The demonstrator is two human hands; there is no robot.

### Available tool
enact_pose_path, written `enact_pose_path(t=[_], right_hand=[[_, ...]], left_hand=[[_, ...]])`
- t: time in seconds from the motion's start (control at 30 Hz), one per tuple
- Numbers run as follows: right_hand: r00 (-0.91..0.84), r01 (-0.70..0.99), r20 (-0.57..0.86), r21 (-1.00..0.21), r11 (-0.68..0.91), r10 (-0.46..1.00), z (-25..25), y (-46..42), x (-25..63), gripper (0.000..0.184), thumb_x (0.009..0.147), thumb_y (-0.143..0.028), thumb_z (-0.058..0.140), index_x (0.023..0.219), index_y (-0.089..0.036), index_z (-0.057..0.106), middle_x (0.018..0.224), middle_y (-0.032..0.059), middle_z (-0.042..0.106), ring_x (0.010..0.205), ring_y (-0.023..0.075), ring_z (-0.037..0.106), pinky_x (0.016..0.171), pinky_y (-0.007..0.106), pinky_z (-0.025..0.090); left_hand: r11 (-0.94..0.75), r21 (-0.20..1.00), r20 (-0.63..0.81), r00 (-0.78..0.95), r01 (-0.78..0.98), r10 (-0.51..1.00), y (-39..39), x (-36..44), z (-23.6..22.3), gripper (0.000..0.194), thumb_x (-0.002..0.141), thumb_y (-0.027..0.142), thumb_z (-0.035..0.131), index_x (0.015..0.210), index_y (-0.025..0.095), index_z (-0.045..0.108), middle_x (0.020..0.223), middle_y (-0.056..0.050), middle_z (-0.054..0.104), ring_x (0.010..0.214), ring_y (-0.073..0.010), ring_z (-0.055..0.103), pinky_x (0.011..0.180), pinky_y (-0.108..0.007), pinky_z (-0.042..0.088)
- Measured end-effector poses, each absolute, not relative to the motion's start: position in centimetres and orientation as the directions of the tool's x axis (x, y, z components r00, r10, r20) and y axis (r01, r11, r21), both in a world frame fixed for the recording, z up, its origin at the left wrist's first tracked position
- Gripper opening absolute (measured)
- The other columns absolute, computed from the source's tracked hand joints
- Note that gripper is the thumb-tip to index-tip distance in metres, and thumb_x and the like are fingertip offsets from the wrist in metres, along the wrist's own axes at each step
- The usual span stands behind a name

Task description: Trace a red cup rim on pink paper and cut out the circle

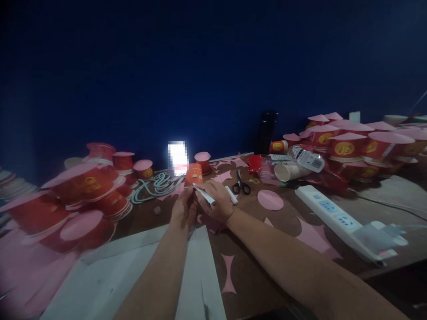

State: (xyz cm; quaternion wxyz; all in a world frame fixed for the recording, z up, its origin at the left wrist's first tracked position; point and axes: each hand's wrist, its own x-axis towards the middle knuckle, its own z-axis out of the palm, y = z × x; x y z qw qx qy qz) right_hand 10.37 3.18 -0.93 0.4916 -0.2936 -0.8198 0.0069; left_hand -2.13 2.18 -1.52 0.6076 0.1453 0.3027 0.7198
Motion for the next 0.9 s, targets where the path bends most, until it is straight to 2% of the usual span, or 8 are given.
enact_pose_path(t=[0.33, 0.53, 0.7, 0.77, 0.9], right_hand=[[-0.339, 0.527, 0.806, -0.264, 0.808, 0.484, -0.69, 3.39, 10.24, 0.019, 0.090, -0.023, 0.052, 0.107, -0.020, 0.059, 0.100, 0.0070, 0.067, 0.097, 0.0229, 0.058, 0.086, 0.040, 0.043], [-0.355, 0.527, 0.815, -0.229, 0.818, 0.457, -0.36, 3.14, 10.17, 0.018, 0.090, -0.021, 0.051, 0.106, -0.020, 0.059, 0.098, 0.0060, 0.068, 0.096, 0.0229, 0.058, 0.086, 0.041, 0.042], [-0.346, 0.537, 0.823, -0.220, 0.815, 0.450, -0.20, 3.07, 10.09, 0.018, 0.089, -0.019, 0.051, 0.105, -0.020, 0.060, 0.097, 0.0057, 0.069, 0.092, 0.0218, 0.058, 0.085, 0.041, 0.041], [-0.353, 0.529, 0.825, -0.213, 0.822, 0.441, -0.27, 3.07, 10.06, 0.016, 0.089, -0.018, 0.052, 0.102, -0.019, 0.060, 0.095, 0.0057, 0.069, 0.089, 0.0218, 0.058, 0.084, 0.042, 0.041], [-0.351, 0.511, 0.823, -0.230, 0.828, 0.446, -0.68, 3.21, 10.00, 0.025, 0.089, -0.018, 0.052, 0.112, -0.021, 0.060, 0.100, 0.0066, 0.068, 0.094, 0.0225, 0.057, 0.088, 0.042, 0.041]], left_hand=[[-0.066, 0.603, -0.198, -0.229, -0.795, 0.953, 2.05, -2.01, -1.25, 0.009, 0.070, 0.011, 0.070, 0.073, 0.012, 0.062, 0.066, -0.001, 0.063, 0.056, -0.0075, 0.060, 0.059, -0.017, 0.050], [-0.097, 0.607, -0.149, -0.233, -0.789, 0.961, 2.10, -2.18, -1.46, 0.008, 0.069, 0.011, 0.071, 0.072, 0.012, 0.063, 0.068, 0.000, 0.063, 0.061, -0.0072, 0.061, 0.063, -0.017, 0.050], [-0.047, 0.627, -0.177, -0.201, -0.778, 0.963, 2.06, -2.17, -1.66, 0.016, 0.065, 0.017, 0.076, 0.075, 0.014, 0.064, 0.066, 0.000, 0.063, 0.058, -0.0081, 0.061, 0.060, -0.018, 0.050], [-0.085, 0.613, -0.161, -0.230, -0.786, 0.960, 2.13, -2.10, -1.79, 0.020, 0.061, 0.016, 0.078, 0.074, 0.013, 0.063, 0.067, 0.000, 0.064, 0.059, -0.0081, 0.061, 0.060, -0.018, 0.050], [-0.123, 0.606, -0.136, -0.255, -0.786, 0.957, 2.25, -1.88, -1.89, 0.021, 0.060, 0.018, 0.079, 0.072, 0.012, 0.063, 0.069, -0.001, 0.065, 0.063, -0.0090, 0.062, 0.063, -0.019, 0.050]])
